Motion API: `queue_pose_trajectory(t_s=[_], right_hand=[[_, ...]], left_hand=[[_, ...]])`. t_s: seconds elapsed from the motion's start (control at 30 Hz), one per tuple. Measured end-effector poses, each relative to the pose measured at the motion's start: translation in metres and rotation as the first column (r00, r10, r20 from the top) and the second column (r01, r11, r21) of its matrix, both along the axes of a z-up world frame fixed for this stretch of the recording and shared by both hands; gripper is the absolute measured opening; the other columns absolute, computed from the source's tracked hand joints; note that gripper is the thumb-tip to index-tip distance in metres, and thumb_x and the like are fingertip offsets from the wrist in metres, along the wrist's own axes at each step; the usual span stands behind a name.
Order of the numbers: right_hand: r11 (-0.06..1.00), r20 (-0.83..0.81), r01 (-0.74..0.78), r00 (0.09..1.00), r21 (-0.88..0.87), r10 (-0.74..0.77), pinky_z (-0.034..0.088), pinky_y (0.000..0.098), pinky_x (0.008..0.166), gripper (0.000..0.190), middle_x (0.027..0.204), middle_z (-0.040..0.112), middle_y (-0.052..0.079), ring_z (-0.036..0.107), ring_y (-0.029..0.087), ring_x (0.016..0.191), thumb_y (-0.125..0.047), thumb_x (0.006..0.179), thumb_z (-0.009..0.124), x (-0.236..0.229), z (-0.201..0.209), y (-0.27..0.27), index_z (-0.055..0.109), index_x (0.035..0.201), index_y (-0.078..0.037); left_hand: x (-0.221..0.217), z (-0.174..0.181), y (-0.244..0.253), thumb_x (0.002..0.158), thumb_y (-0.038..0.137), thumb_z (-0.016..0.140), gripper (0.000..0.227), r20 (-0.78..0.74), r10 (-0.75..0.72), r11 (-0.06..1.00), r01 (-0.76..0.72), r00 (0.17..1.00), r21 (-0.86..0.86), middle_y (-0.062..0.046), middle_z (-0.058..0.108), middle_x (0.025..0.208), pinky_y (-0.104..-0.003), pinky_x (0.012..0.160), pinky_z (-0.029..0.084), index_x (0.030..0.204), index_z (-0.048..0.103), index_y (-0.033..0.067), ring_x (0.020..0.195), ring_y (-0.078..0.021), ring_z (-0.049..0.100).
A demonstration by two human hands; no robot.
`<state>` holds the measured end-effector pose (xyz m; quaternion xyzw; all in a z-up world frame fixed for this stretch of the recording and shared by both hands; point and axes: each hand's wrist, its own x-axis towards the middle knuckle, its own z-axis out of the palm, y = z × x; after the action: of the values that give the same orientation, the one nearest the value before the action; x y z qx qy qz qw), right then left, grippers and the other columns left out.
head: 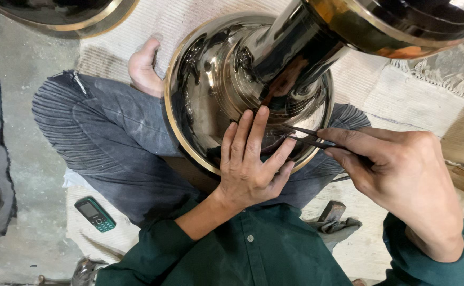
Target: The person sits cross-legged on the floor and uses a small metal tool to scrape or polish the surface of a large, shiny metal vessel. The person holds the vessel steady with one hand while working on its surface with the tool in the other hand.
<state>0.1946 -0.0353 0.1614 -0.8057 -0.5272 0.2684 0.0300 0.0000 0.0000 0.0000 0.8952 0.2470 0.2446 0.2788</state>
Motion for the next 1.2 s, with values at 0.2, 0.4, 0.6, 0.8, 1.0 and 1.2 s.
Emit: queue_pose_trajectory(t_s=[0.2, 0.4, 0.6, 0.8, 1.0, 1.2], right_hand=[[1.000, -0.021, -0.004, 1.000, 0.014, 0.004, 0.049, 0.0318, 0.047, 0.024, 0.079, 0.076, 0.008, 0.065, 0.018, 0.049, -0.017, 0.083, 0.079, 0.001, -0.001, -0.001, 0.080, 0.107, -0.013], [0.998, 0.006, 0.026, 1.000, -0.058, -0.025, 0.049, 0.0328, 0.047, 0.024, 0.078, 0.076, 0.008, 0.066, 0.020, 0.049, -0.018, 0.083, 0.080, 0.000, 0.000, -0.001, 0.081, 0.107, -0.015], [0.999, -0.007, -0.021, 1.000, 0.029, 0.022, 0.048, 0.0322, 0.047, 0.025, 0.079, 0.076, 0.009, 0.065, 0.020, 0.050, -0.016, 0.083, 0.078, -0.001, 0.002, 0.000, 0.080, 0.107, -0.013], [0.984, 0.021, 0.009, 1.000, -0.177, -0.005, 0.050, 0.0352, 0.048, 0.025, 0.069, 0.073, 0.010, 0.064, 0.024, 0.046, -0.022, 0.084, 0.079, 0.002, 0.001, 0.006, 0.079, 0.108, -0.015], [0.927, 0.144, -0.205, 0.955, -0.313, 0.260, 0.051, 0.0338, 0.048, 0.027, 0.065, 0.071, 0.003, 0.066, 0.019, 0.050, -0.027, 0.096, 0.069, -0.002, 0.005, 0.012, 0.077, 0.121, -0.022], [0.874, 0.137, -0.441, 0.871, -0.204, 0.471, 0.048, 0.0372, 0.044, 0.035, 0.074, 0.067, 0.002, 0.065, 0.023, 0.053, -0.014, 0.079, 0.069, -0.013, 0.006, 0.023, 0.073, 0.114, -0.012]], left_hand=[[0.000, 0.001, 0.000, 0.096, 0.038, 0.075, 0.037, 0.003, 0.008, 1.000, -0.008, 1.000, 0.000, -0.027, 0.033, 0.163, -0.054, 0.126, 0.028, 0.130, 0.073, 0.0244, 0.154, -0.0412, 0.031], [0.000, 0.001, 0.001, 0.097, 0.039, 0.075, 0.038, -0.002, -0.006, 1.000, 0.006, 1.000, 0.000, -0.028, 0.032, 0.163, -0.054, 0.126, 0.025, 0.131, 0.074, 0.0246, 0.153, -0.0421, 0.030], [0.001, 0.002, 0.001, 0.097, 0.038, 0.076, 0.036, 0.001, 0.000, 1.000, 0.000, 1.000, 0.004, -0.028, 0.034, 0.162, -0.053, 0.127, 0.025, 0.131, 0.074, 0.0240, 0.154, -0.0418, 0.031], [0.001, 0.004, 0.004, 0.095, 0.034, 0.075, 0.035, 0.027, 0.001, 1.000, -0.001, 1.000, -0.023, -0.029, 0.037, 0.160, -0.053, 0.126, 0.028, 0.128, 0.075, 0.0228, 0.151, -0.0425, 0.036], [-0.007, 0.000, 0.009, 0.080, 0.010, 0.070, 0.015, 0.411, 0.076, 0.981, 0.007, 0.909, -0.196, -0.019, 0.054, 0.133, -0.053, 0.119, 0.045, 0.092, 0.061, 0.0098, 0.134, -0.0418, 0.052], [-0.012, 0.001, 0.010, 0.077, -0.004, 0.064, 0.023, 0.454, 0.118, 0.967, 0.001, 0.883, -0.254, -0.022, 0.052, 0.131, -0.051, 0.110, 0.050, 0.096, 0.052, 0.0046, 0.128, -0.0453, 0.054]])
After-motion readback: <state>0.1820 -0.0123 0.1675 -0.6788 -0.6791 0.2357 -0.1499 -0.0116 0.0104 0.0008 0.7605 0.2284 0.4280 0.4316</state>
